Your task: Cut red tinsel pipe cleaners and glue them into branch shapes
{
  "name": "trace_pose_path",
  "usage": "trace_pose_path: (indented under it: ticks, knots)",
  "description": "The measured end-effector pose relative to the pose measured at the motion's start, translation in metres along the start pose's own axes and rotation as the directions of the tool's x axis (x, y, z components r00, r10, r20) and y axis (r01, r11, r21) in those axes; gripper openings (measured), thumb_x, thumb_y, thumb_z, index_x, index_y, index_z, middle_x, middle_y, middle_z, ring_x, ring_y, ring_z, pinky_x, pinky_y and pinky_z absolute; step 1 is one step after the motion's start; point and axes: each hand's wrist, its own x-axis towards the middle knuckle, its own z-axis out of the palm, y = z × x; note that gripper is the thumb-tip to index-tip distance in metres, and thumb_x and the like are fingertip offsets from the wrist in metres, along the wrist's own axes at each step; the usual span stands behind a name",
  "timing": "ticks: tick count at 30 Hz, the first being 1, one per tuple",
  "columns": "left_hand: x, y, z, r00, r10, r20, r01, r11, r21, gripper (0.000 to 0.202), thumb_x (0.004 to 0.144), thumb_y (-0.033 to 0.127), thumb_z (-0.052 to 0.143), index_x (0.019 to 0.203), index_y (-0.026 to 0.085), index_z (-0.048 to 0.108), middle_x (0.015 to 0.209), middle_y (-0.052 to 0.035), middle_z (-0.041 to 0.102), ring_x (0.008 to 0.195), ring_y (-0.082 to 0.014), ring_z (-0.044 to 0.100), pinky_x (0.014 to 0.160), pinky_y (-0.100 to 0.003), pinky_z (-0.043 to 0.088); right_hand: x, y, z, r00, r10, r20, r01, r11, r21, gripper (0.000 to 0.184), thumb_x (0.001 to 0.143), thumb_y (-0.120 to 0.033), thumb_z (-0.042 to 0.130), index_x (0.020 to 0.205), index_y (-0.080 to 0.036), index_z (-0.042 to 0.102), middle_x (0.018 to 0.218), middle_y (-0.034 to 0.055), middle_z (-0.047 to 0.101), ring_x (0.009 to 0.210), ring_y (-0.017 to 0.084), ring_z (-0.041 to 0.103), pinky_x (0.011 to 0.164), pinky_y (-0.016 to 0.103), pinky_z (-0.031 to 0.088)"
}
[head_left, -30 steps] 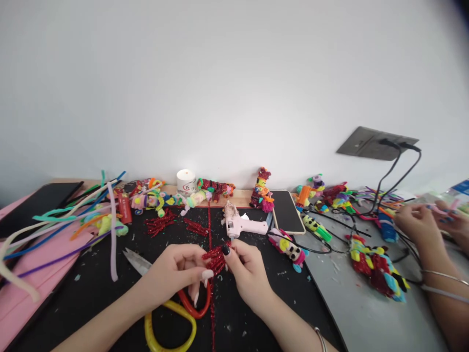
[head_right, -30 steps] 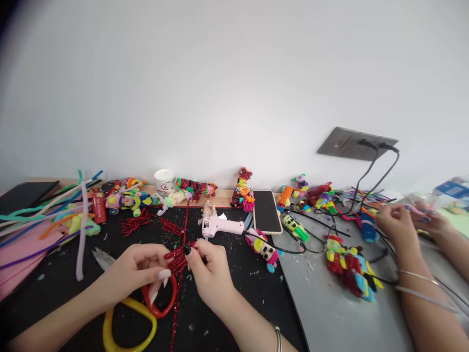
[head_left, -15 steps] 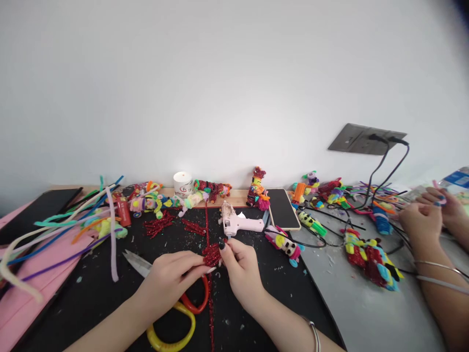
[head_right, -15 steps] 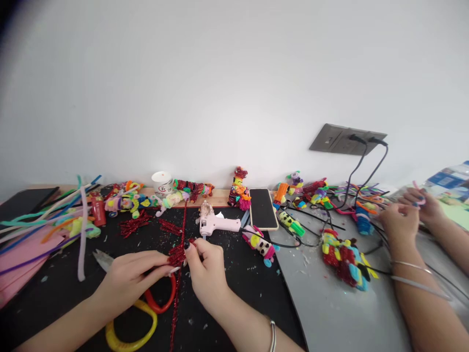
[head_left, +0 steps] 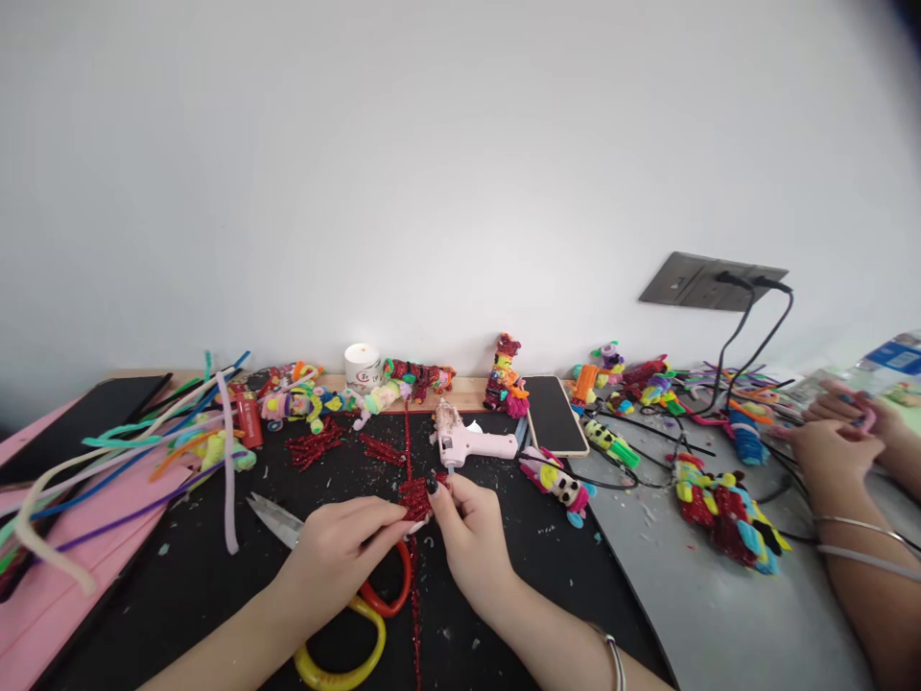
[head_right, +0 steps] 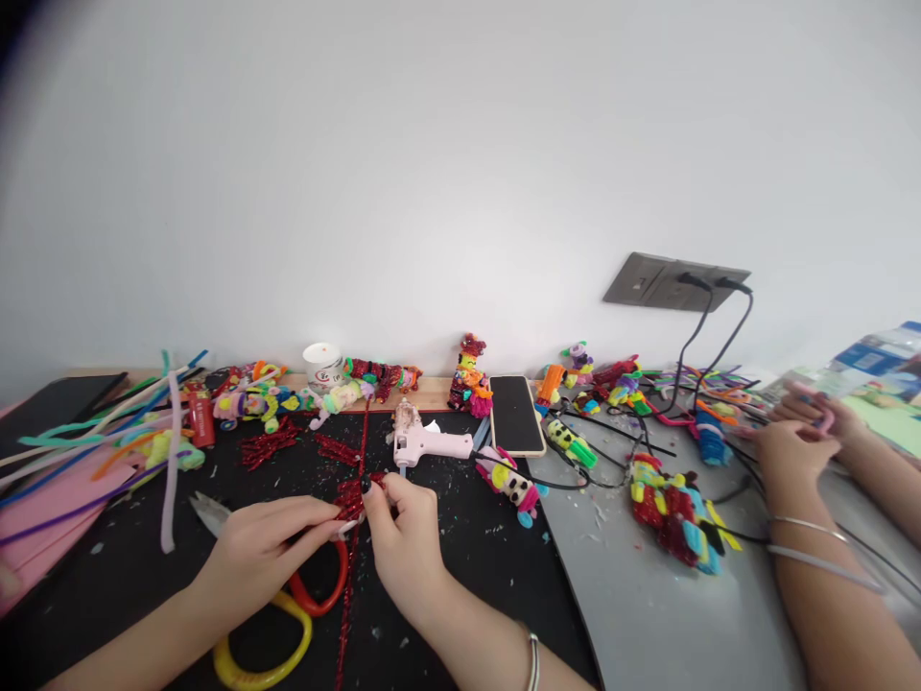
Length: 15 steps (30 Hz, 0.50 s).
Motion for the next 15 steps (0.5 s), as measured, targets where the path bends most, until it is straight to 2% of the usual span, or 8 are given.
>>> trace_pose_path:
  ticks: [11, 15]
  knots:
    - [0.0000, -0.0046, -0.0009, 0.998, 0.058, 0.022, -0.058, 0.998, 0.010, 0.014, 0.090, 0.018, 0.054, 0.085, 0.014, 0.066, 0.078, -0.0038, 0.072, 0.068, -0.0117, 0.068, 0.068, -0.016, 0.050, 0.0025, -0.0029, -0.0021, 1.000, -0.012, 0.017, 0.012, 1.000, 0.001, 0.034, 0.090, -0.032, 0.045, 0.061, -0.016, 0.049, 0.057, -0.0028, 0.044, 0.055, 0.010, 0.036, 0.053, 0.022, 0.030]
    - [-0.0001, -0.0028, -0.0014, 0.995, -0.041, 0.088, 0.047, 0.997, -0.063, 0.014, 0.089, 0.017, 0.054, 0.082, 0.017, 0.066, 0.073, -0.0002, 0.070, 0.064, -0.0100, 0.065, 0.064, -0.016, 0.048, 0.0019, -0.0017, -0.0021, 0.999, -0.013, 0.037, 0.011, 0.999, 0.048, 0.034, 0.091, -0.034, 0.045, 0.061, -0.017, 0.046, 0.057, -0.0041, 0.039, 0.054, 0.010, 0.033, 0.051, 0.022, 0.026]
